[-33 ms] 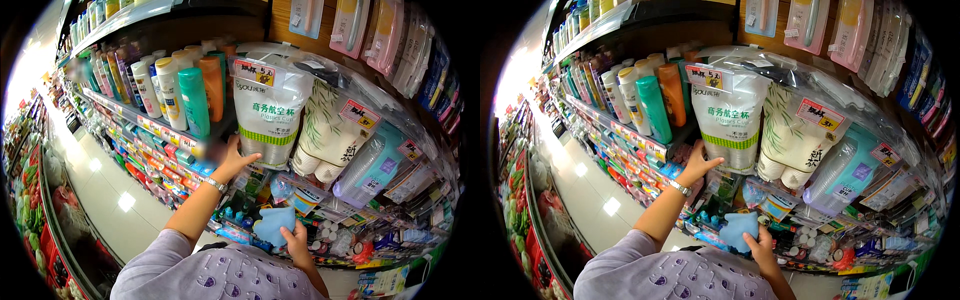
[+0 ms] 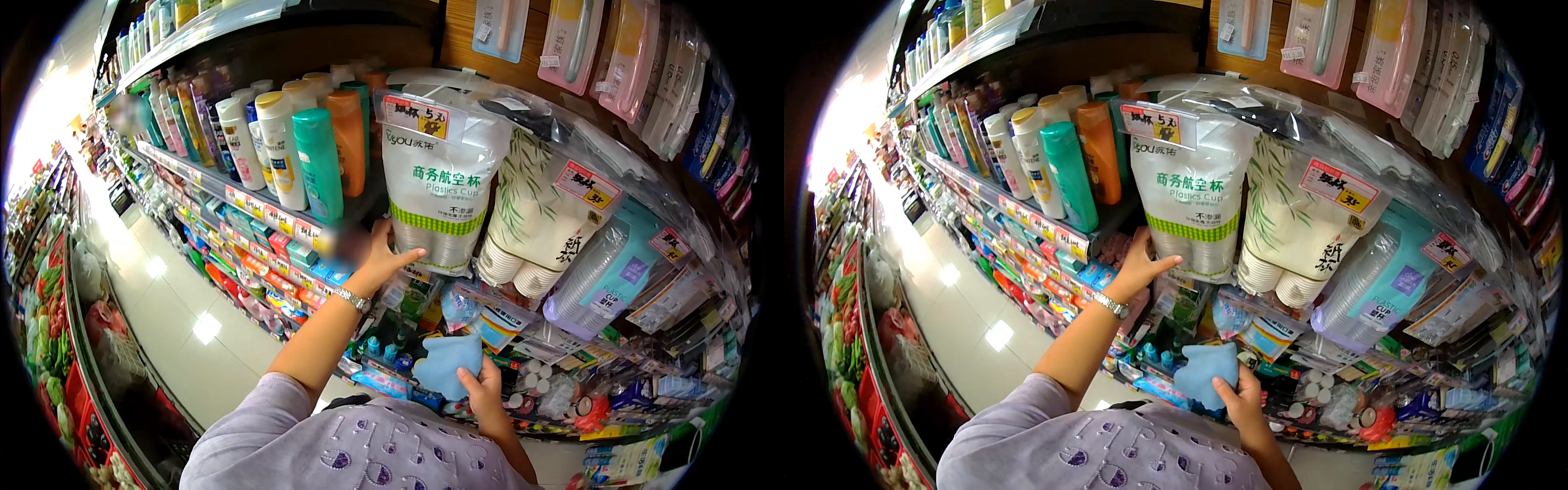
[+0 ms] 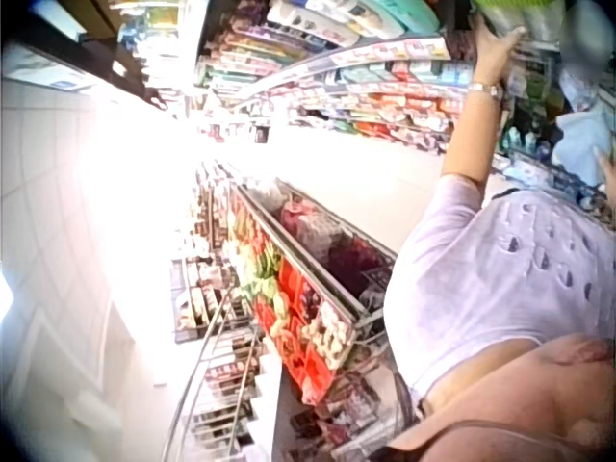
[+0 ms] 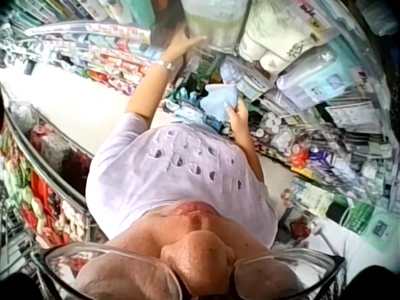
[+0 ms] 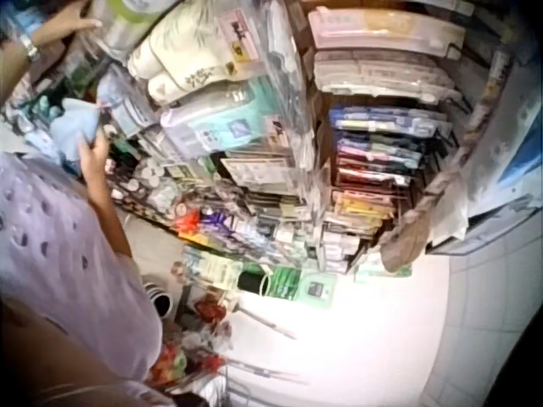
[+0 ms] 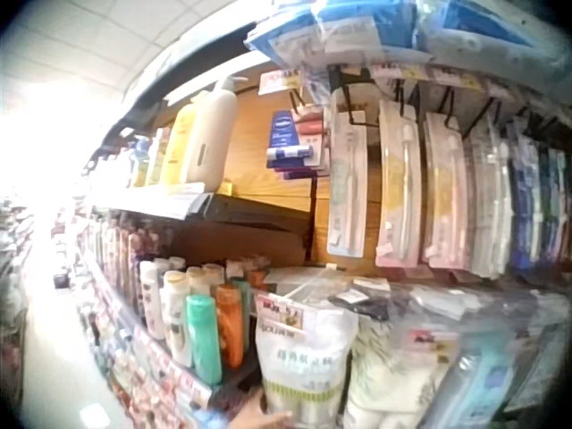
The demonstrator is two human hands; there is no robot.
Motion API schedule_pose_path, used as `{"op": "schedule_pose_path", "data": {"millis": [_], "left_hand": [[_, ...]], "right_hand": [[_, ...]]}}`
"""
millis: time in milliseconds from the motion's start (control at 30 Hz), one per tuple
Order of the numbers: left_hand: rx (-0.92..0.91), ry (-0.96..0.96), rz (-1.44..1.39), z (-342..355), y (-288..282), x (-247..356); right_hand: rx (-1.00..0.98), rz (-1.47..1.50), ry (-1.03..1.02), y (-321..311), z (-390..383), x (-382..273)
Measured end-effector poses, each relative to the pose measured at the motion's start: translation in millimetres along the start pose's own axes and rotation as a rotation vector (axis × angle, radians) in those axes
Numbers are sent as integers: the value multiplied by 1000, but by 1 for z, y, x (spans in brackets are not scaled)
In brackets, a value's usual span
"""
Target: The person wipes various items on store shelves with a blue cloth. They handle a metal ladle, stacks of disposable cups, and round plastic food containers, wiping each before placing them back. The person also wipes a small plastic bottle and the shelf surface itself.
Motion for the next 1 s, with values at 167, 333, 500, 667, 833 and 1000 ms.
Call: {"op": "schedule_pose_path", "data": {"millis": [167, 333, 500, 667, 833, 1000], "left_hand": [[-64, -110, -136, 7, 9, 19], [-92, -106, -12, 10, 8, 18], [-44, -121, -13, 5, 4, 18], [32, 36, 77, -12, 1, 11], [4, 102, 88, -2, -4, 8], [-42, -39, 131, 6, -9, -4]], "right_hand": [[-71, -62, -50, -5, 5, 7], [-97, -24, -6, -4, -11, 9], [-12, -3, 9, -11, -19, 18], [137, -80, 57, -22, 4, 41], [116, -308, -94, 3, 28, 11], [331, -610, -890, 48, 58, -91]]}}
Point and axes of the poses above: each hand's wrist, its own z-axis towards the middle knuckle, its own y-axis out of the palm, x = y × z, the point moved 2 cm from there along z, towards the middle knuckle, and after that the axes turned 9 degrees about y, right-handed, at the moved point
